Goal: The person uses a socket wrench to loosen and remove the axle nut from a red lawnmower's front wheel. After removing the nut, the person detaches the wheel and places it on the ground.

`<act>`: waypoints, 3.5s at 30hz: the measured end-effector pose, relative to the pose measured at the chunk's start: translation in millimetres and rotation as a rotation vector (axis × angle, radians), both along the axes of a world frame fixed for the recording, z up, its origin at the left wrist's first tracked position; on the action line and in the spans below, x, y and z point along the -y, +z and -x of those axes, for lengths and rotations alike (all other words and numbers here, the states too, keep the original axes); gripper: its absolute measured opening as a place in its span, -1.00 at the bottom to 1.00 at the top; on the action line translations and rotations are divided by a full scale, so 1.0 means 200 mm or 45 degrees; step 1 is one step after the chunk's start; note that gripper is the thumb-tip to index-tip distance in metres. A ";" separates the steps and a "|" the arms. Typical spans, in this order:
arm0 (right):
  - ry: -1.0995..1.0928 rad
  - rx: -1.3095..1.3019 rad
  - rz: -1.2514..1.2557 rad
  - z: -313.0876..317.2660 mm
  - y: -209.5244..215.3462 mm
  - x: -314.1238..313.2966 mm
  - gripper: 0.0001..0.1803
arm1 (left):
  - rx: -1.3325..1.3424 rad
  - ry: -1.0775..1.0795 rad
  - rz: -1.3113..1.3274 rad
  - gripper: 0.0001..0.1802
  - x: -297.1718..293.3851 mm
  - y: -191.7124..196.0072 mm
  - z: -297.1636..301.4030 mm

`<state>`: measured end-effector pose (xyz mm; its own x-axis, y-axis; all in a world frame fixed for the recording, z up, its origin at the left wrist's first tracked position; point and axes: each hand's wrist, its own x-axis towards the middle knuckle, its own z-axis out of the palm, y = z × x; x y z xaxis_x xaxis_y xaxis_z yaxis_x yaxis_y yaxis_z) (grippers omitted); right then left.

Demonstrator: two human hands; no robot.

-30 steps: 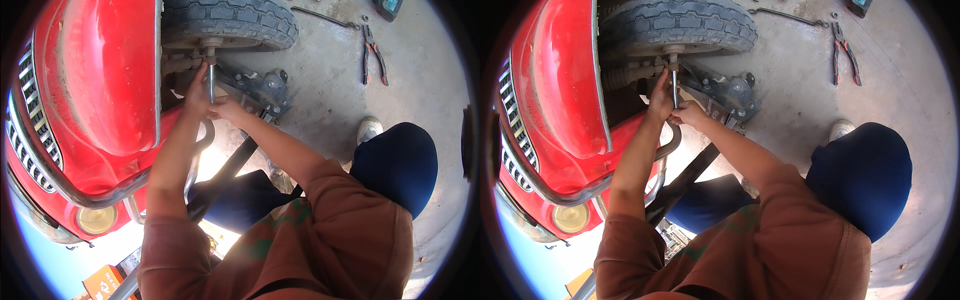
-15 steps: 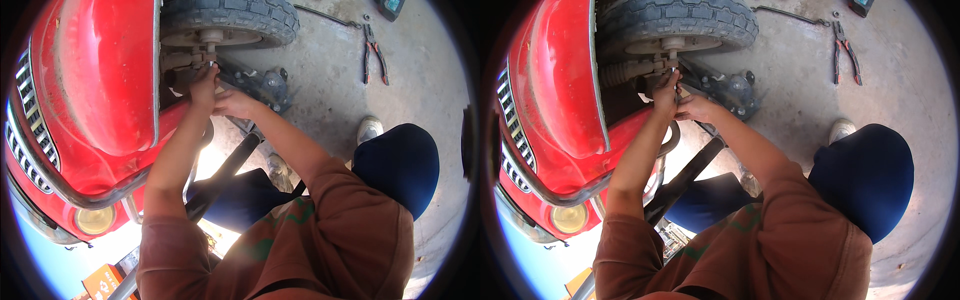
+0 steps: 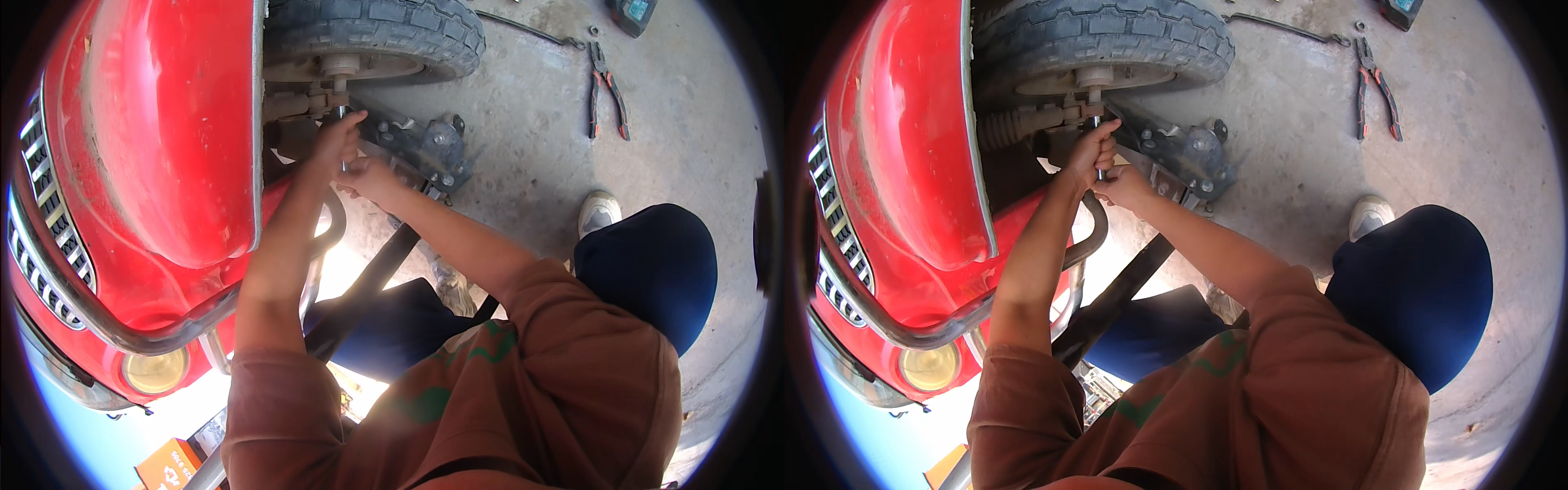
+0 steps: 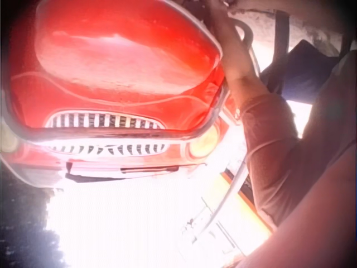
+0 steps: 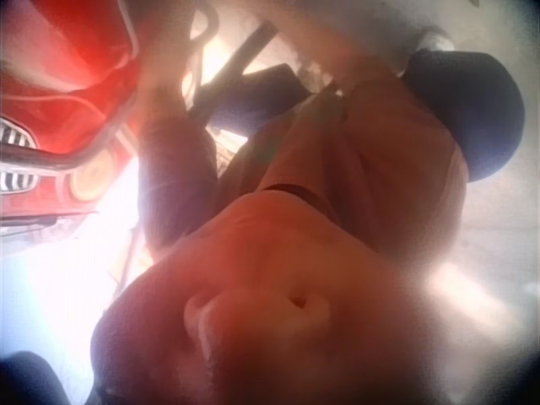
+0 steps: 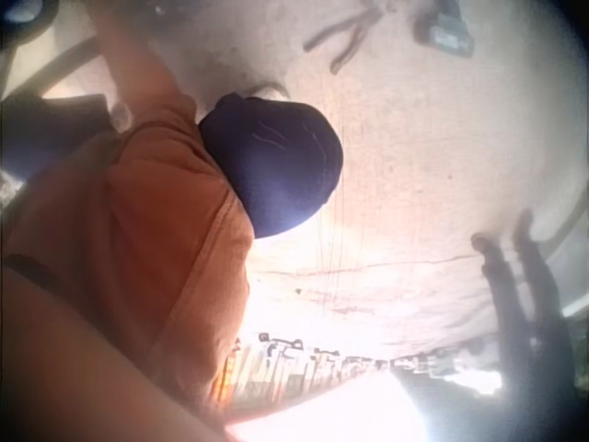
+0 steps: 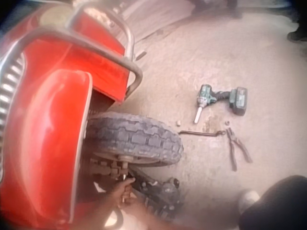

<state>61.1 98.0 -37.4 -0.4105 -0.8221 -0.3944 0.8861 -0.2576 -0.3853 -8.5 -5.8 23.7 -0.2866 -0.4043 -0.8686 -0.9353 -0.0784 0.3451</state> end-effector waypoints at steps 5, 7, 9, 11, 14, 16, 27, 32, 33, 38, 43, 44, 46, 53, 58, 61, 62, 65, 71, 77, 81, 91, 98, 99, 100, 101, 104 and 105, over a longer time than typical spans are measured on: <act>0.080 0.301 0.602 0.08 -0.13 -0.04 -0.75 | -0.039 -0.737 1.414 -0.47 -0.17 -0.09 -0.08; 0.011 0.288 0.566 0.08 -0.13 -0.05 -0.72 | -0.083 -0.819 1.480 -0.44 -0.20 -0.11 -0.06; -0.016 0.267 0.565 0.07 -0.10 -0.05 -0.71 | -0.039 -0.815 1.419 -0.48 -0.20 -0.12 -0.04; 0.017 0.266 0.434 0.06 -0.07 -0.06 -0.71 | -0.104 -0.823 1.344 -0.59 -0.15 -0.11 -0.01; -0.030 0.266 0.321 0.05 -0.03 -0.05 -0.77 | -0.066 -0.605 0.994 -0.74 -0.08 -0.10 0.02; -0.006 0.203 0.103 0.04 0.00 -0.04 -0.79 | -0.123 -0.327 0.401 -0.71 0.00 -0.06 0.02; 0.007 0.307 0.598 0.07 -0.13 -0.05 -0.75 | -0.196 -0.781 1.399 -0.51 -0.17 -0.12 -0.10; 0.099 0.298 0.580 0.05 -0.14 -0.04 -0.78 | -0.164 -0.725 1.176 -0.61 -0.10 -0.11 -0.05; 0.114 0.281 0.545 0.05 -0.13 -0.04 -0.79 | -0.047 -0.546 1.061 -0.69 -0.07 -0.11 -0.03; 0.070 0.122 0.219 0.04 -0.05 -0.01 -0.82 | 0.060 -0.082 0.177 -0.66 0.03 -0.04 0.00; 0.017 -0.048 0.003 0.04 -0.04 0.01 -0.78 | -0.053 -0.054 0.054 -0.56 -0.02 0.00 0.00; 0.041 -0.062 0.068 0.04 -0.05 0.01 -0.80 | -0.055 -0.131 0.298 -0.58 -0.04 -0.02 -0.02; 0.091 0.281 0.490 0.05 -0.09 -0.03 -0.85 | -0.120 -0.411 0.813 -0.64 -0.09 -0.04 -0.08; -0.038 0.358 0.488 0.01 -0.05 -0.04 -0.79 | -0.310 -1.027 1.533 -0.63 -0.17 -0.10 -0.10; -0.154 -0.090 0.014 -0.03 0.03 -0.01 -0.64 | -0.060 -0.173 0.245 -0.63 -0.06 -0.01 0.00; -0.197 -0.429 -0.317 -0.04 0.05 0.00 -0.75 | -0.087 -0.010 -0.187 -0.55 -0.01 0.02 -0.01; -0.124 -0.513 -0.428 -0.05 0.04 0.00 -0.80 | -0.099 -0.037 -0.137 -0.54 -0.01 0.02 -0.02; -0.014 -0.081 0.143 0.00 -0.04 -0.02 -0.86 | -0.077 -0.113 0.267 -0.63 -0.05 0.01 -0.05; 0.067 0.323 0.728 0.04 -0.16 -0.06 -0.75 | -0.013 -0.802 1.318 -0.45 -0.19 -0.08 -0.04; 0.019 0.224 0.448 0.02 -0.08 -0.07 -0.71 | -0.068 -0.512 0.965 -0.60 -0.09 -0.08 0.01; 0.113 0.147 0.185 0.05 -0.03 -0.08 -0.73 | -0.169 -0.091 0.012 -0.63 -0.01 -0.03 0.02; 0.001 0.337 0.591 0.05 -0.11 -0.02 -0.74 | -0.061 -0.768 1.241 -0.42 -0.11 -0.09 -0.04; -0.102 0.183 0.055 0.00 0.01 -0.01 -0.84 | -0.071 -0.346 0.782 -0.70 -0.09 -0.09 0.02; -0.086 0.077 -0.035 0.01 0.03 -0.02 -0.84 | -0.074 -0.222 0.487 -0.69 -0.05 -0.06 0.02; -0.068 -0.038 -0.089 0.02 0.04 -0.03 -0.83 | -0.079 -0.096 0.191 -0.67 -0.02 -0.04 0.02; -0.009 -0.088 -0.091 0.03 0.03 -0.05 -0.82 | -0.093 -0.058 0.108 -0.66 0.00 -0.04 0.02; 0.088 0.109 0.173 0.07 -0.03 -0.07 -0.82 | -0.126 -0.017 0.009 -0.66 0.04 -0.03 0.00; 0.069 0.165 0.322 0.08 -0.05 -0.06 -0.81 | -0.124 -0.045 0.080 -0.68 0.03 -0.04 0.00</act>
